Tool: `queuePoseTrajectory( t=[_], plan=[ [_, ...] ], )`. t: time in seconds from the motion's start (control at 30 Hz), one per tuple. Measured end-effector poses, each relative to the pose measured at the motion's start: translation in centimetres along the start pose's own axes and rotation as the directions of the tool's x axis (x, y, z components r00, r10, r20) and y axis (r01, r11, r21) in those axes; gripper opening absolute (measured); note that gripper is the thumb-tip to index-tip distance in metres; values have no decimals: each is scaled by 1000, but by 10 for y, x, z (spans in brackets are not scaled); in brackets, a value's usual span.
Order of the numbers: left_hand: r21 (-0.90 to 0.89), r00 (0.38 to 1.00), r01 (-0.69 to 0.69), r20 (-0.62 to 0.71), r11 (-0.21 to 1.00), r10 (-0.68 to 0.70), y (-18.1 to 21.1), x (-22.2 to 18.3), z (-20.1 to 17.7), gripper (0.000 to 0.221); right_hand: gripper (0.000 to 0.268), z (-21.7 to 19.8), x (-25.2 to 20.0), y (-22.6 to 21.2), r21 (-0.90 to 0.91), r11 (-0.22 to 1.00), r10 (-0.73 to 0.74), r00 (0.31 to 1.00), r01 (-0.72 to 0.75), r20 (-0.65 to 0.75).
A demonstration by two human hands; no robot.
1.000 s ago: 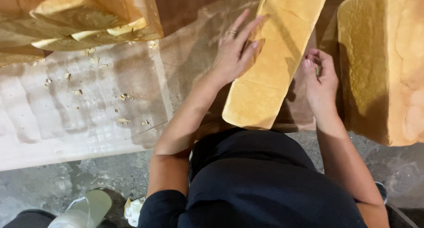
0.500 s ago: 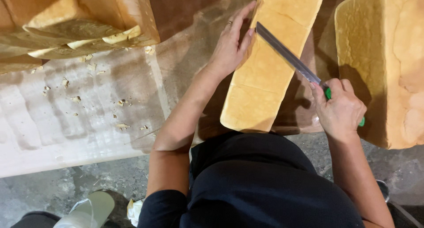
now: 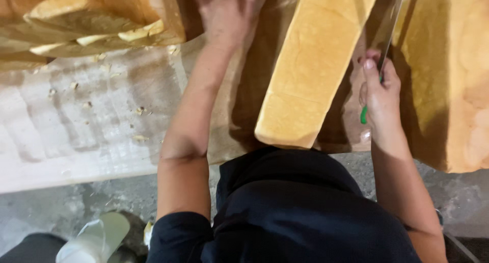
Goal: The person trims the crusts and surfaces of multiple bread loaves using a serrated knife, handling each loaf by hand on a workbench and moving them between stacks.
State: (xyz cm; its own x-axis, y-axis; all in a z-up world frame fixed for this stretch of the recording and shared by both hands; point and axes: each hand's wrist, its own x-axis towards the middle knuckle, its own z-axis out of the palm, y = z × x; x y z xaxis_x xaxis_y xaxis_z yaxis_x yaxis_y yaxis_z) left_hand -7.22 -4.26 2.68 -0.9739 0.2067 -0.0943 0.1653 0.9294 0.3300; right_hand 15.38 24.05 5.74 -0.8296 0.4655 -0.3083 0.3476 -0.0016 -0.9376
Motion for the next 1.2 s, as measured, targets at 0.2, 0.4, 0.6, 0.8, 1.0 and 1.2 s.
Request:
queuePoseTrajectory(
  t=[0.2, 0.4, 0.6, 0.8, 1.0, 1.2],
  plan=[
    [-712, 952, -95, 139, 696, 271, 52, -72, 37, 71, 48, 51, -5, -7, 225, 963, 144, 989, -149, 39],
    [-871, 842, -413, -254, 266, 476, 45, -114, -34, 84, 58, 31, -46, -33, 386, 902, -292, 932, 194, 213],
    [-879, 830, -446, -337, 166, 444, 41, -153, -115, 113, 49, -2, -79, -62, 514, 843, -358, 876, 156, 323],
    [-864, 820, -461, -326, 204, 471, 33, -182, -133, 117, 61, -45, -97, -82, -248, 946, -167, 969, 210, 182],
    [-869, 780, -473, -336, 146, 528, 33, -187, -114, 122, 56, -85, -84, -100, -229, 842, -395, 848, 488, 353],
    [-829, 753, -500, -272, 250, 599, 34, -187, -70, 118, 76, -69, -96, -103, 83, 904, -426, 874, 419, 234]
  ],
)
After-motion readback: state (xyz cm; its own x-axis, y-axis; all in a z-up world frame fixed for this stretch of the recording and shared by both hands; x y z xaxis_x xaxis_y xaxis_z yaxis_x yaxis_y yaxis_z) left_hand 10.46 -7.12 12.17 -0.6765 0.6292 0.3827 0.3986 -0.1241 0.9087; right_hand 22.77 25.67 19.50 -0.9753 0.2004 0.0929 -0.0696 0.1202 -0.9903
